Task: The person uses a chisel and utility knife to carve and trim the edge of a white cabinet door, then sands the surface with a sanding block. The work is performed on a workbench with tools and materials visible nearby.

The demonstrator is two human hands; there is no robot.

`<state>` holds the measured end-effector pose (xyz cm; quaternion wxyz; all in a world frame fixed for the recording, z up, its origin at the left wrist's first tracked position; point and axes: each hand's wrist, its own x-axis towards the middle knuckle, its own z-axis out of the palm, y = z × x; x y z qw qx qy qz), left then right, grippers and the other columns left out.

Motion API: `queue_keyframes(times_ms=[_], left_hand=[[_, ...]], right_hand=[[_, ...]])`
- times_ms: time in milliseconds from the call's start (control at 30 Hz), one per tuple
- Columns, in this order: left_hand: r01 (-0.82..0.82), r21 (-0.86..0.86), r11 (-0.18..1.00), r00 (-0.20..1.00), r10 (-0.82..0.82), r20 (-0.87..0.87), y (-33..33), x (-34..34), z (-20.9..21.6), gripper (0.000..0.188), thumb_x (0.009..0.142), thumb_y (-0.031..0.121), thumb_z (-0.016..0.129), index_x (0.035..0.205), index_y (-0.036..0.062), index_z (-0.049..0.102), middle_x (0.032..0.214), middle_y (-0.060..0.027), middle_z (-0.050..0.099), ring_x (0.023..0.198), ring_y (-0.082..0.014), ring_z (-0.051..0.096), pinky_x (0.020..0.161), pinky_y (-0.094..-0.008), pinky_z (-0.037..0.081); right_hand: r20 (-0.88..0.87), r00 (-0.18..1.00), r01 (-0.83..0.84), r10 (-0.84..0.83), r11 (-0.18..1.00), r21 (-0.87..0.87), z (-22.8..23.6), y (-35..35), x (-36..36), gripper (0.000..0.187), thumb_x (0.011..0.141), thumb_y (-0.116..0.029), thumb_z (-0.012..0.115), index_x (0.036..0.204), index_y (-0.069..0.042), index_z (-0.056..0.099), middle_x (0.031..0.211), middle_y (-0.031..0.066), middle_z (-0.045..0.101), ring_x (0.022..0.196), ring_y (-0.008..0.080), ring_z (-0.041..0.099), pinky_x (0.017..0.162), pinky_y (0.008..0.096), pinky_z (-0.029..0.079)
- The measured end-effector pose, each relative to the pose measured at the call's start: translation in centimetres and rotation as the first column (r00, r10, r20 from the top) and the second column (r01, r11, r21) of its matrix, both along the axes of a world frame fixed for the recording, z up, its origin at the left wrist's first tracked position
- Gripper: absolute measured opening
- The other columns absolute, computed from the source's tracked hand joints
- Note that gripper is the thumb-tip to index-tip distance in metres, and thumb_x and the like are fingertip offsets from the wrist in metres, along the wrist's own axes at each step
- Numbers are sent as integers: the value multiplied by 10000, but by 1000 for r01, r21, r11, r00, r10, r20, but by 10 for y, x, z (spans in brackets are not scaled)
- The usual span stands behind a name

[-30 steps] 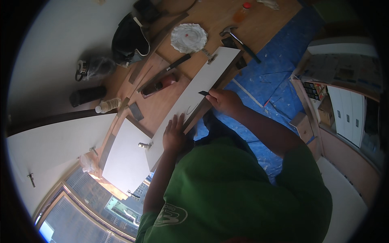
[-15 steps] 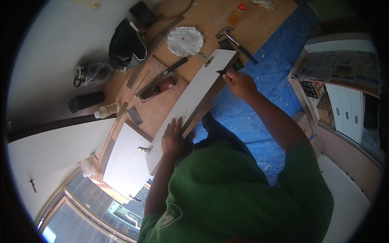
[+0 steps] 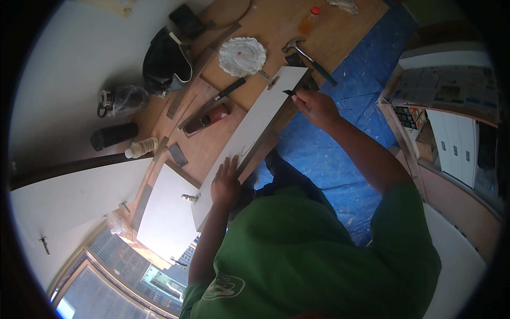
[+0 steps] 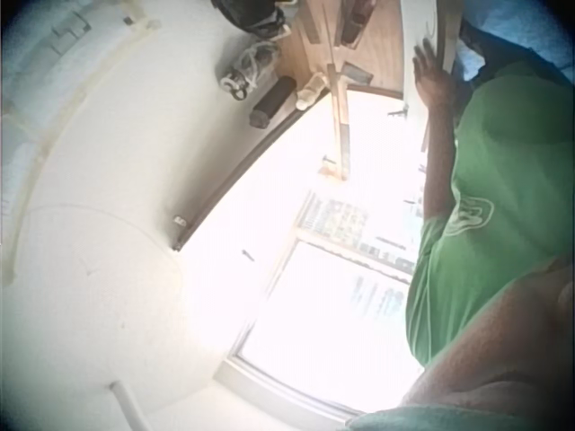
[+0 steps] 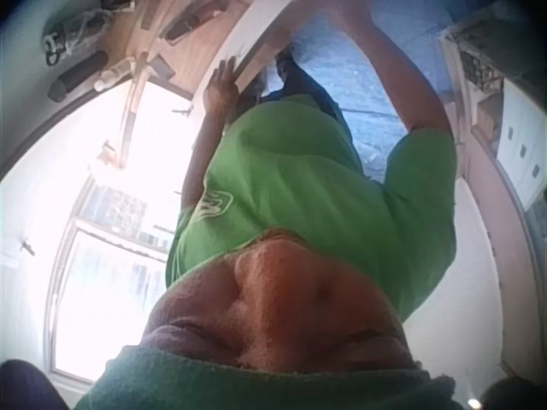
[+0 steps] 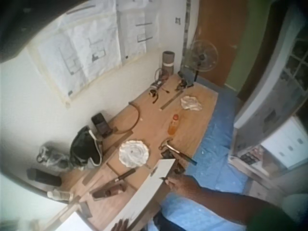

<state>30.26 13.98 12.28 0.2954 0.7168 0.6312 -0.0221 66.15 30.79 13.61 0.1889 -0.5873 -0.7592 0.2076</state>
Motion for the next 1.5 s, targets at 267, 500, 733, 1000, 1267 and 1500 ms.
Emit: queue_keyframes(times_ms=[267, 500, 733, 1000, 1267, 1500], left_hand=[[-7, 12, 1000, 999, 7, 43, 4, -6, -5, 844, 791, 3, 585, 1573, 274, 418, 1565, -149, 510, 1354, -422, 564, 1068, -494, 528], [-17, 11, 1000, 1000, 16, 25, 2, -9, -3, 842, 787, 2, 571, 1570, 271, 421, 1561, -154, 517, 1339, -423, 579, 1058, -496, 536], [5, 3, 1000, 999, -5, 35, 9, -4, 0, 839, 790, 3, 571, 1571, 268, 419, 1553, -164, 524, 1336, -419, 582, 1037, -496, 552], [-13, -24, 1000, 999, 14, 37, 8, -8, -1, 831, 797, 8, 577, 1570, 267, 417, 1566, -161, 509, 1348, -417, 571, 1037, -502, 550], [-13, 0, 1000, 999, 13, 53, 6, -5, 3, 837, 791, -5, 590, 1566, 260, 420, 1552, -163, 522, 1350, -441, 560, 1050, -507, 539], [3, -28, 1000, 999, -2, 37, 9, 2, 3, 819, 812, 7, 599, 1569, 258, 412, 1578, -162, 489, 1382, -430, 534, 1093, -503, 507]], right_hand=[[-93, 983, -166, 160, 983, -72, -2, -58, -56, 232, 1025, -277, 627, 885, -93, 601, 757, 134, 636, 682, 374, 657, 590, 493, 509], [123, 989, 90, -81, 994, -63, -3, 10, 2, 261, 1043, -340, 590, 925, -113, 640, 795, 145, 687, 745, 392, 687, 638, 512, 530], [151, 919, 376, -365, 925, -54, -22, 74, 81, 284, 1056, -356, 570, 1006, -92, 661, 785, 185, 682, 777, 407, 684, 670, 503, 520], [13, 1000, -15, 15, 998, -64, 8, 10, -2, 275, 1049, -331, 586, 928, -85, 594, 766, 165, 645, 710, 403, 658, 616, 505, 492], [47, 995, -82, 86, 994, -73, -12, -17, -19, 272, 1048, -333, 592, 910, -98, 596, 789, 150, 666, 701, 396, 670, 599, 519, 504], [221, 864, 464, -452, 886, -4, -47, 74, 118, 280, 1043, -361, 590, 1002, -88, 636, 846, 161, 715, 761, 367, 714, 649, 472, 550]])
